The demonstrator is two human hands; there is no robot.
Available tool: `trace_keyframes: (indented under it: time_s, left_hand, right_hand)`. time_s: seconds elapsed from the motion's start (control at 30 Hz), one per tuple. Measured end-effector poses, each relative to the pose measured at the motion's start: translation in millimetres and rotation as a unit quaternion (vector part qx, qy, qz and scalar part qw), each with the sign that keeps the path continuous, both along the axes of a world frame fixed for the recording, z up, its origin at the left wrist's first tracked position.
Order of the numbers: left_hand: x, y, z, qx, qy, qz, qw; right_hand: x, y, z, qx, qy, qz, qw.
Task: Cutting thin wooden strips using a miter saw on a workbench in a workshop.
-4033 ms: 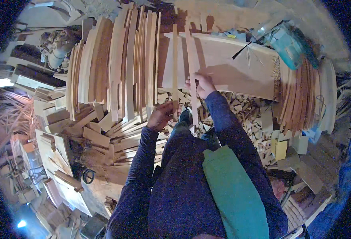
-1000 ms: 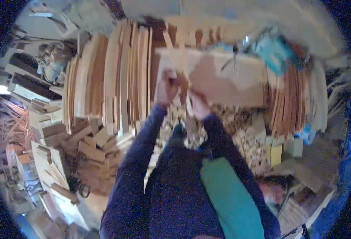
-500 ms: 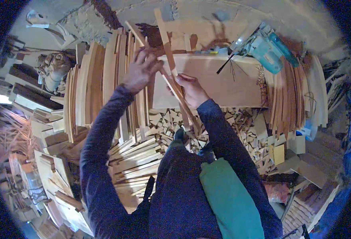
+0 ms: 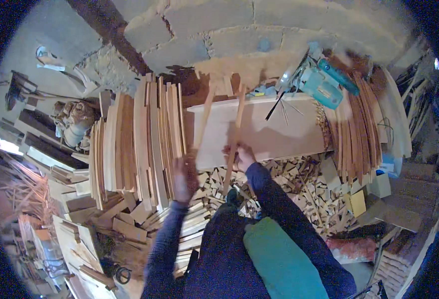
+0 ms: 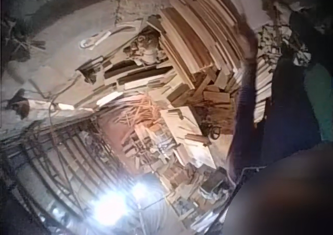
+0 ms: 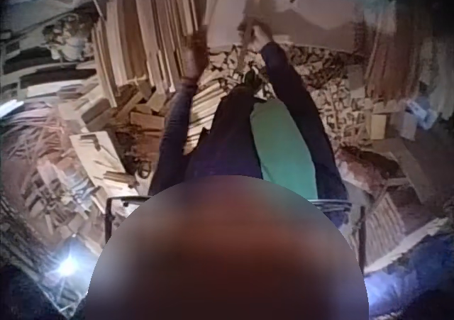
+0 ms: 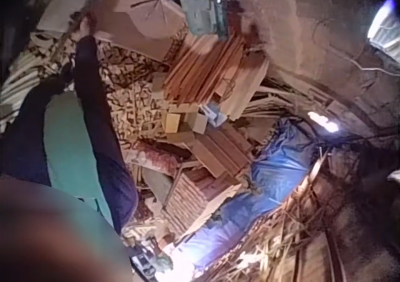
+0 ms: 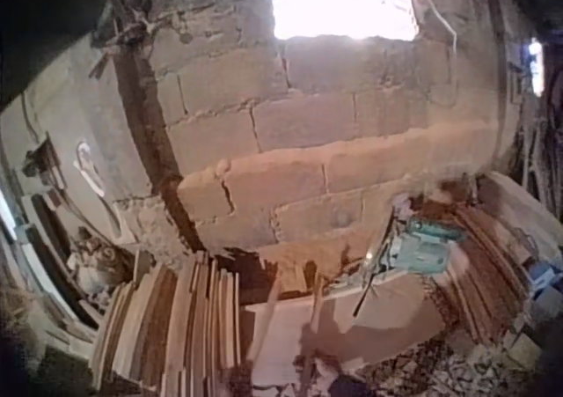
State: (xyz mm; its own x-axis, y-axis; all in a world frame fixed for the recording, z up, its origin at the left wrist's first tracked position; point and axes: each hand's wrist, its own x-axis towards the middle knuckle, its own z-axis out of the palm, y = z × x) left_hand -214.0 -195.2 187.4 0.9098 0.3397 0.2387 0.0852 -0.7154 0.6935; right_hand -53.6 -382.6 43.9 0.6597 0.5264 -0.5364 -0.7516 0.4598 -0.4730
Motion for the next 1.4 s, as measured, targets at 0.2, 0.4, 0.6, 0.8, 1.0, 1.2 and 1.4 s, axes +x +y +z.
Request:
trace_keyframes:
  time_s: [0.2,0.4,0.6,0.8,1.0,1.2,1.4]
  left_hand:
    - [62.2,-79.8,-64.6,0.051,-0.009,0.021,0.998]
    - [84.0,-81.5,-88.0,0.243,0.013,-0.022,0.97]
    - [95.2,-86.9,-74.2,0.122,-0.048,0.046,0.99]
    - [101.1,-83.8,-83.8,-0.08,-0.038,0.063,0.994]
    - [99.3,-79.3,-94.8,0.15,0.004,0.01,0.989]
    - [60.6,-72.8,-91.6,0.077,0.044,-0.085,0.992]
    - [-0.2,-104.5,-70.8,-0.03,0.013,-0.099,0.995]
  right_hand:
    - [-5.1,18.4,-47.1,0.079,0.007,0.014,0.997]
    - [-7.3,26.0,-10.1,-0.01,-0.018,-0.005,1.0]
    - [-10.2,28.3,20.0,0.001,0.066,-0.012,0.998]
    - [-7.9,36.9,-18.4,0.015,0.065,0.004,0.998]
    - [-17.4,31.5,-70.0,0.002,0.011,-0.01,1.0]
    - [-30.0,3.7,-39.3,0.007,-0.009,0.003,1.0]
    - [32.3,-74.5,-6.2,-0.101,-0.175,-0.217,0.955]
